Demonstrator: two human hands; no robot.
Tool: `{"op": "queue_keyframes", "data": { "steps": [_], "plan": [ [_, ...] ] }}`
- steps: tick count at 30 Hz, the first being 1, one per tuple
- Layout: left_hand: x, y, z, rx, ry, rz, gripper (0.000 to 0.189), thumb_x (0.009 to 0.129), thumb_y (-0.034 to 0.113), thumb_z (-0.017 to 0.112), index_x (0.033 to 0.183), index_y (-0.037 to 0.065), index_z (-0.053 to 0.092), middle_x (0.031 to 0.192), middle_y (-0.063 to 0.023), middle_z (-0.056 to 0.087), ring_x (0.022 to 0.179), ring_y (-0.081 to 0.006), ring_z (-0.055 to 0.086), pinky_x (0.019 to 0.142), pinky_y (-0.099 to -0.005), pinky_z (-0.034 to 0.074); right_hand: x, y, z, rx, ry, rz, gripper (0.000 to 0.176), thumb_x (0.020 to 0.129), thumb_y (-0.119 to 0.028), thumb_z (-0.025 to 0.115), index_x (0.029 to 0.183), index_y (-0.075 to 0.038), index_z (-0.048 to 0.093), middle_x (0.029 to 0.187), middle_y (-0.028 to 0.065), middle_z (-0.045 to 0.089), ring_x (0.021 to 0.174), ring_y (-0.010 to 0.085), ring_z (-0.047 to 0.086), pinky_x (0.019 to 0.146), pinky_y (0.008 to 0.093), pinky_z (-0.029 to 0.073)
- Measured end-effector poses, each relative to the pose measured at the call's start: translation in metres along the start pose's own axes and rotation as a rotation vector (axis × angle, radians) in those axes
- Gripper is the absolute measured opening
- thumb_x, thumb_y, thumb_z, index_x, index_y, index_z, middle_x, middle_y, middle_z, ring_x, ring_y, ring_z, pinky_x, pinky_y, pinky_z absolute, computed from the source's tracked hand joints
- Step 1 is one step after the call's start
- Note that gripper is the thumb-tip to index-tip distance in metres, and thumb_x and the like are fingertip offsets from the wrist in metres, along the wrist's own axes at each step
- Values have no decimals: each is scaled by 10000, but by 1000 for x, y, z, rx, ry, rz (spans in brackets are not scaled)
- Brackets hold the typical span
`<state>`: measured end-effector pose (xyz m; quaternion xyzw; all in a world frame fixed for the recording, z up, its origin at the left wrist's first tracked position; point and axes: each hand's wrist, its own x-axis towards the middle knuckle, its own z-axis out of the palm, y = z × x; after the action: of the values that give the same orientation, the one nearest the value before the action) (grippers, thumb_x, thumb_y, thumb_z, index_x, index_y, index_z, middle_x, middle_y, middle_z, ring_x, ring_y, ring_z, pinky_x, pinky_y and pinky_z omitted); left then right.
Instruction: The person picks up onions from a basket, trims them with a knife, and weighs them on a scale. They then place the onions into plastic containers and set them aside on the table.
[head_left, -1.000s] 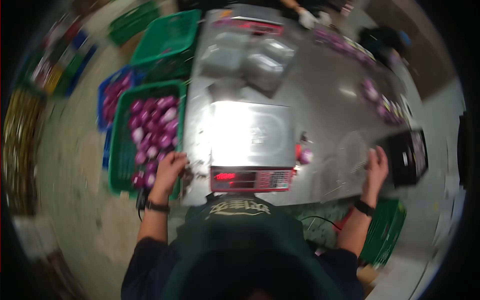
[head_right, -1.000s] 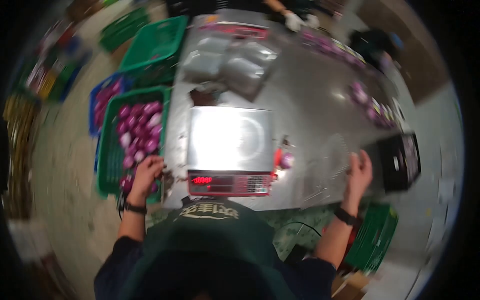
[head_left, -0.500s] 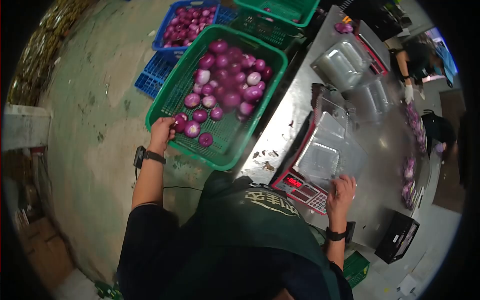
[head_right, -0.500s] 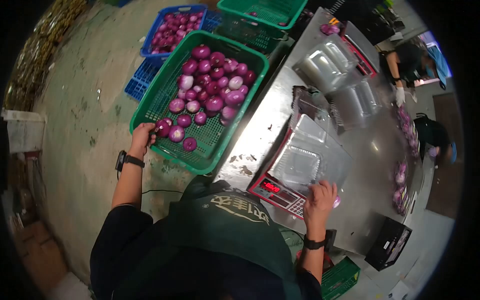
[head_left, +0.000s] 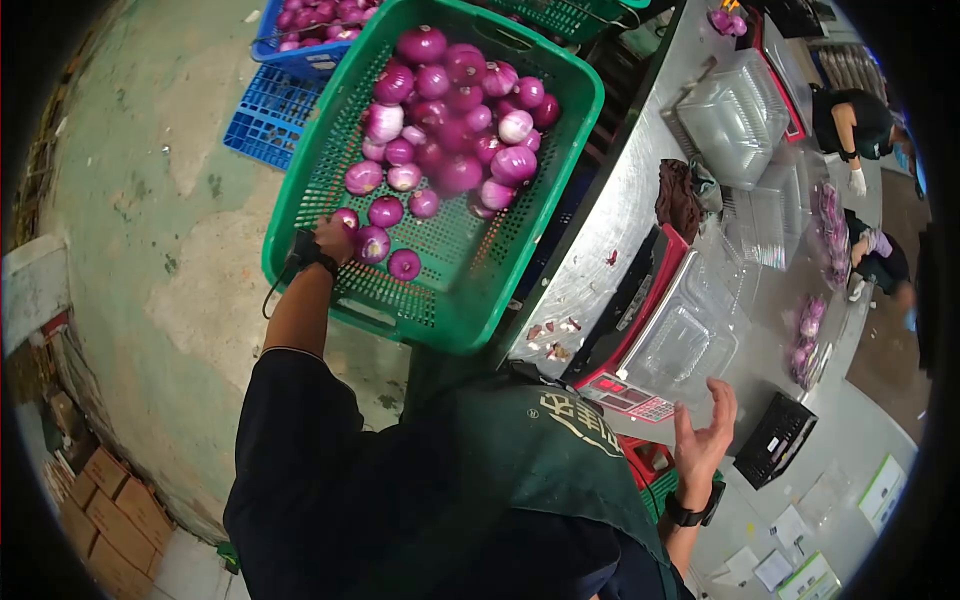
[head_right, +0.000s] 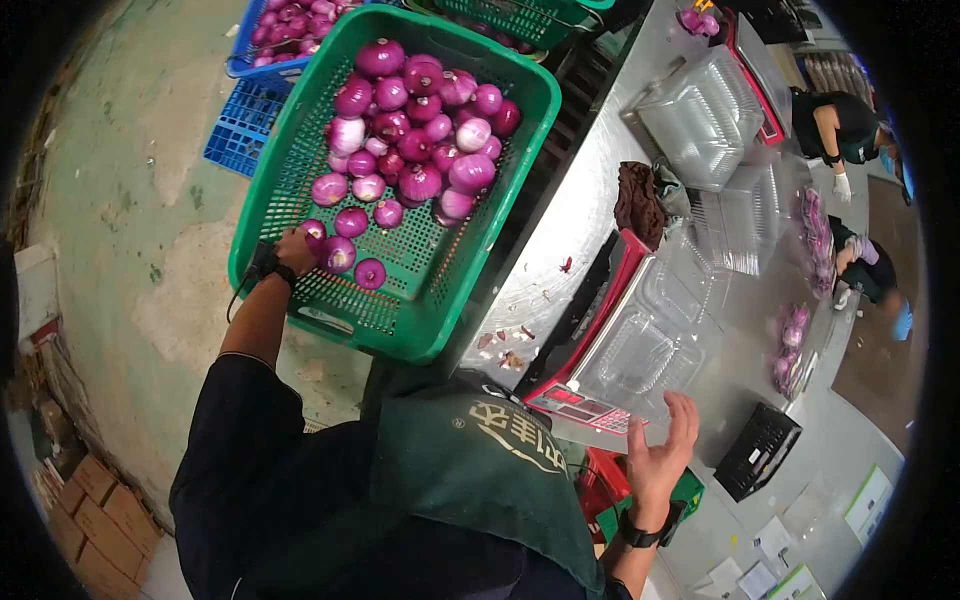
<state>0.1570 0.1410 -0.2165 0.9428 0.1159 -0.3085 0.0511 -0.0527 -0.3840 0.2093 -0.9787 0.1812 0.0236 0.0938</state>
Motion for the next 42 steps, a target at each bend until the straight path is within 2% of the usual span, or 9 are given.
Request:
{"op": "queue_keyframes", "data": {
  "steps": [6,12,14,20,26,28,34,39,42],
  "plan": [
    [50,-23,86,-10,212,104,362,1044,322,472,1297,71,541,1158,-286,666,1030,-403,691,898,-483,541,25,-38,-3,118,21,44,410,836,-15,774,1220,-5,627,1193,149,664,1108,281,639,1009,391,478],
    [6,9,-18,66,-38,37,577,847,282,772,1329,100,515,1267,-166,641,1120,-365,662,892,-468,567,41,-72,16,307,53,18,343,857,9,753,1180,11,639,1102,138,693,1033,247,656,969,369,489],
    [-10,20,-60,-1144,-588,-55,748,711,191,864,1362,135,500,1296,-98,611,1162,-312,633,950,-432,557,49,-87,30,446,26,-58,341,849,18,756,1173,13,648,1112,139,697,1038,243,658,967,368,492],
    [-123,125,-149,-1700,-1065,639,850,665,95,847,1431,77,479,1319,-87,592,1241,-237,593,1096,-392,467,87,-176,73,512,-358,-327,840,689,-204,924,1406,-21,527,1367,229,567,1238,397,600,1002,451,530],
    [-184,195,-163,-1442,-751,1229,946,874,207,793,1596,83,194,1460,-139,472,1319,-224,531,1090,-372,454,96,-169,88,589,-343,-361,868,653,-70,878,1431,-9,499,1384,196,580,1246,346,621,1045,424,519],
    [-163,188,-151,-1762,-1346,742,872,926,214,743,1592,58,201,1430,-172,527,1125,-235,663,914,-376,575,91,-158,74,878,-420,-3,857,676,-58,880,1434,12,486,1361,148,603,1207,262,636,1034,387,525],
    [-10,161,-13,-1105,-565,-177,667,884,419,745,1404,83,499,1218,-163,641,904,-307,669,735,-441,577,73,-95,26,1249,-57,331,1072,641,-291,934,1519,-2,393,1436,223,544,1262,344,607,1036,450,540],
    [49,164,76,-1151,-389,-334,866,890,444,736,1554,152,263,1366,-144,567,1191,-344,585,868,-500,574,58,-42,8,1179,215,477,966,756,-332,811,1547,-16,357,1419,213,538,1184,368,639,862,466,604],
    [112,135,164,-1378,-803,-79,745,977,432,650,1587,188,298,1519,-90,455,1370,-290,479,982,-485,544,46,-18,6,1173,230,662,821,793,-291,763,1484,-4,424,1314,198,606,1145,340,656,868,465,597]
  ]
}}
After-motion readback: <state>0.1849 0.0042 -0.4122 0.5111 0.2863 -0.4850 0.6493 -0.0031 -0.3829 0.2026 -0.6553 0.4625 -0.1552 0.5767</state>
